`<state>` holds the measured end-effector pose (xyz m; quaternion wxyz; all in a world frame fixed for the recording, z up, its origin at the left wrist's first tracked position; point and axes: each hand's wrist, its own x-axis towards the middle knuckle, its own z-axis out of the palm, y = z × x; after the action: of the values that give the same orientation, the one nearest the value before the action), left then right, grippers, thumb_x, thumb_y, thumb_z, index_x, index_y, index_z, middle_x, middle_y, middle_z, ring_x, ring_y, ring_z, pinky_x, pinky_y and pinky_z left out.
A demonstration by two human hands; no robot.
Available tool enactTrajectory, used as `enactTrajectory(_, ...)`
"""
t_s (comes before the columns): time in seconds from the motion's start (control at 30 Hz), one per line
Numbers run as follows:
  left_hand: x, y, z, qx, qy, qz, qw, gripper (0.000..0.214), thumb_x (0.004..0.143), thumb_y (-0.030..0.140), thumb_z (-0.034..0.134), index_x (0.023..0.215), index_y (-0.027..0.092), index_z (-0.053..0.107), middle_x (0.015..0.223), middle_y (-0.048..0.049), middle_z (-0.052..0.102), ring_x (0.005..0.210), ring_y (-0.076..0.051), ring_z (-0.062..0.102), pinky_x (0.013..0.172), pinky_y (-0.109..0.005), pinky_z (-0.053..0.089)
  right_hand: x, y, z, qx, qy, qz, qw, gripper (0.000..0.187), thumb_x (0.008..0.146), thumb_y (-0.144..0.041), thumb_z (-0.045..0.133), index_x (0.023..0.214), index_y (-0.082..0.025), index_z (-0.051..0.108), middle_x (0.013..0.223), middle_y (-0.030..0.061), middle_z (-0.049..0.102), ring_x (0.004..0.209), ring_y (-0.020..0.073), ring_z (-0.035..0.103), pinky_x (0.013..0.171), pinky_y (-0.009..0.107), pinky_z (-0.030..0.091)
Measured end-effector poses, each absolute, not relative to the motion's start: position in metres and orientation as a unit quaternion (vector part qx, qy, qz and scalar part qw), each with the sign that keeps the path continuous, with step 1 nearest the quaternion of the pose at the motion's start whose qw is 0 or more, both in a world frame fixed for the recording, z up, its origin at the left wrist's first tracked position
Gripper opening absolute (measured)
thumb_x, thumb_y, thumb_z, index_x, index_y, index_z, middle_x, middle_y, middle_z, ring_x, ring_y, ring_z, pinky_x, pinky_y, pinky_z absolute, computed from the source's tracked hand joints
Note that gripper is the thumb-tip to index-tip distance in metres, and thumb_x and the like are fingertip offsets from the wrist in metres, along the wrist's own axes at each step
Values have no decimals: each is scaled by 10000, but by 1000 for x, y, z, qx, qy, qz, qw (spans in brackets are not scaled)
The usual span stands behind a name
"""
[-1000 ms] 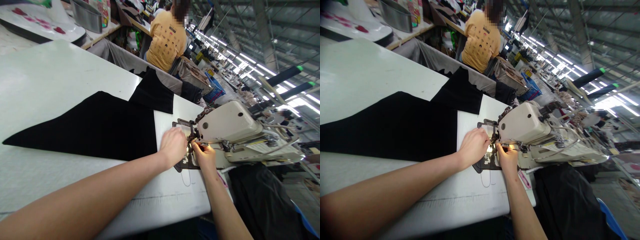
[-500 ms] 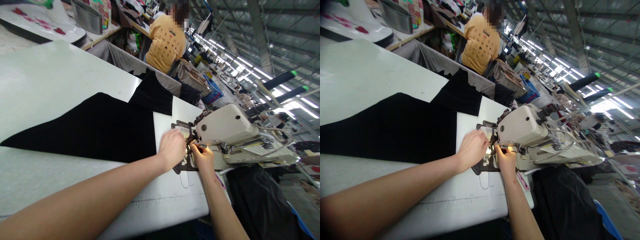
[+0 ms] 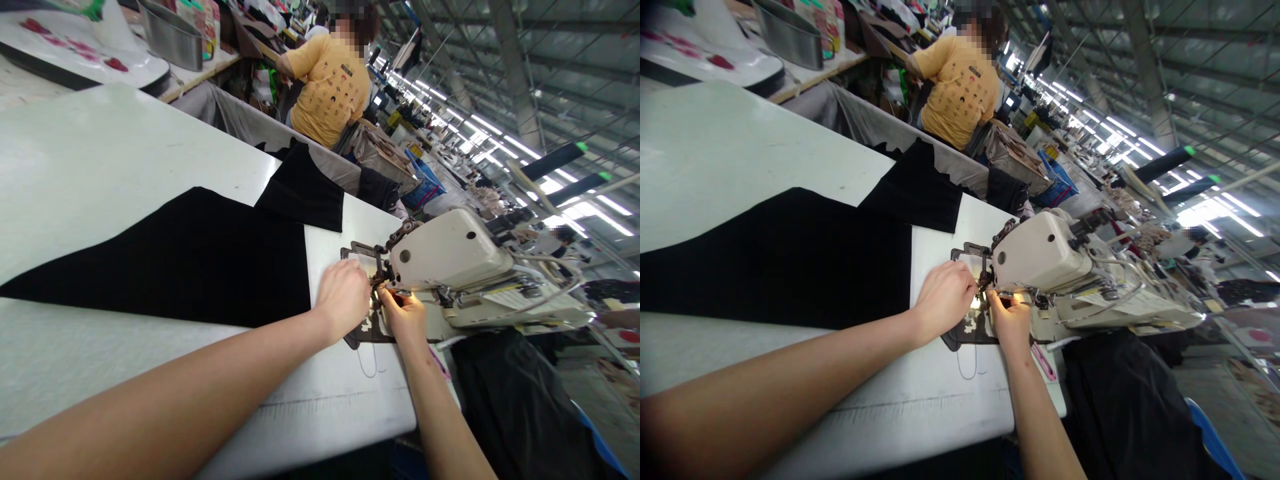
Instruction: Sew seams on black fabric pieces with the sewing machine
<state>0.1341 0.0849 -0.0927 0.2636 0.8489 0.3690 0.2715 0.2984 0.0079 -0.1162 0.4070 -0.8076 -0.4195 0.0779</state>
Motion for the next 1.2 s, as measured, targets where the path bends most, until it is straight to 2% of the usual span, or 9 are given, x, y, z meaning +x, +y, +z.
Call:
enactTrajectory(0.57, 132, 85, -92, 848, 370, 270, 266, 264, 892, 118, 494, 800, 137, 740, 919, -123, 716, 921, -278, 658, 809, -403, 504, 298, 7, -115, -803, -426, 77, 410, 389, 710, -572, 726, 709, -183, 734, 613, 55, 722, 704, 272, 690, 670, 347, 507)
enactTrajectory(0.87, 132, 84, -91, 845, 375, 264, 274, 270, 895, 111, 485, 825, 134, 746, 931, -125, 720, 948, -265, 665, 853, -382, 509, 297, 7, -115, -802, -422, 81, 415, 399, 694, -578, 732, 709, -180, 734, 680, 74, 749, 708, 273, 695, 683, 355, 509)
enactTrajectory(1.2, 134, 84, -93, 845, 372, 272, 272, 260, 890, 116, 498, 838, 129, 752, 919, -132, 718, 954, -273, 665, 862, -396, 520, 298, 7, -115, -806, -415, 78, 415, 393, 676, -572, 739, 715, -180, 735, 662, 74, 745, 726, 284, 697, 687, 363, 516)
